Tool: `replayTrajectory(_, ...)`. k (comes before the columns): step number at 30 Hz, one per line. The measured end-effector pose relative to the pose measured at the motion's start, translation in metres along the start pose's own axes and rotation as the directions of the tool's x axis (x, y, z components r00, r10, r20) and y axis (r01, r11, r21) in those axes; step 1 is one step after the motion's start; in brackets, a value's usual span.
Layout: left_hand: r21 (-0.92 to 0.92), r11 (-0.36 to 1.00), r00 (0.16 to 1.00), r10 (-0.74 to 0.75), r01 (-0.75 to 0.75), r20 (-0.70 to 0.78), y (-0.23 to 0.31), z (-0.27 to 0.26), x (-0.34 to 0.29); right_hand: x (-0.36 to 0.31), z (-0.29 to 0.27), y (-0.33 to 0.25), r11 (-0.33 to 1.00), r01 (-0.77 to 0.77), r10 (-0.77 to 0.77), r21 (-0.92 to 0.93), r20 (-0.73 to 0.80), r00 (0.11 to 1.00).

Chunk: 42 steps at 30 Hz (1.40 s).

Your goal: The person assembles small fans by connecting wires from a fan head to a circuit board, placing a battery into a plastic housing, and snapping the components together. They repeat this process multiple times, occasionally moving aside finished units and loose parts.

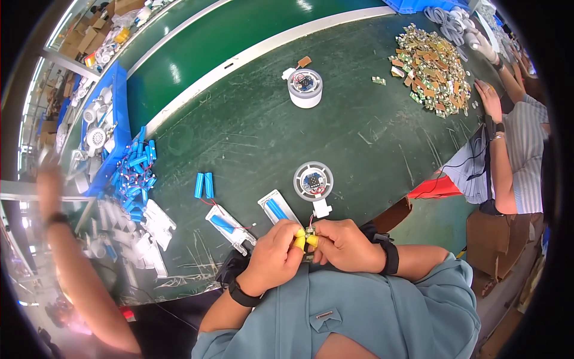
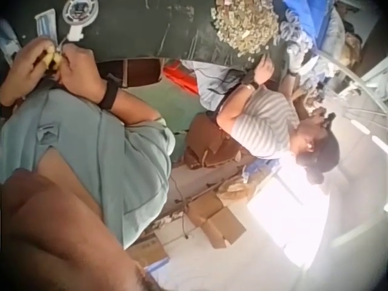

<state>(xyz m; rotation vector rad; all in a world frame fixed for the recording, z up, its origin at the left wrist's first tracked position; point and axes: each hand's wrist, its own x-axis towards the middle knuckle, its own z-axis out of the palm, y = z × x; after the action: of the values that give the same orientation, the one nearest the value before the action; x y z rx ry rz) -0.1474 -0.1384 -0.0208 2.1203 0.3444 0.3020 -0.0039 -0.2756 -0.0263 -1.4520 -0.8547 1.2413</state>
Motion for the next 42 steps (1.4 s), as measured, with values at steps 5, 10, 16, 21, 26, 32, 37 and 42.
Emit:
replayTrajectory(5,-0.037,0.997,0.995,-0.066,0.069,0.076,0.000,-0.002,0.001,-0.001,-0.001,0.001,1.000,-0.007,0.007,0.008,0.010,1.000)
replayTrajectory(10,0.005,0.998,0.992,-0.055,0.055,0.112,-0.001,-0.012,0.003,-0.001,-0.002,-0.001,0.999,-0.018,0.016,0.026,0.067,0.998)
replayTrajectory(16,0.016,1.000,0.986,-0.016,0.014,0.167,0.002,-0.019,0.003,-0.003,-0.016,-0.003,0.833,-0.344,0.235,0.433,0.286,0.929)
replayTrajectory(21,0.032,0.999,0.975,-0.003,-0.005,0.221,0.005,-0.021,0.006,-0.001,-0.017,-0.002,0.802,-0.375,0.243,0.465,0.320,0.916)
replayTrajectory(26,0.050,0.999,0.980,-0.022,0.012,0.197,0.008,-0.020,0.003,0.002,-0.018,-0.006,0.795,-0.401,0.271,0.455,0.325,0.906)
replayTrajectory(32,0.077,0.997,0.975,0.010,-0.028,0.222,0.009,-0.021,0.008,0.004,-0.018,-0.007,0.806,-0.426,0.311,0.411,0.319,0.895)
replayTrajectory(37,0.049,0.999,0.968,-0.008,-0.005,0.252,0.006,-0.023,0.008,0.002,-0.018,-0.002,0.822,-0.394,0.275,0.410,0.320,0.907)
replayTrajectory(42,0.058,0.998,0.969,-0.003,-0.012,0.249,0.005,-0.022,0.007,0.000,-0.018,0.000,0.830,-0.362,0.240,0.423,0.315,0.918)
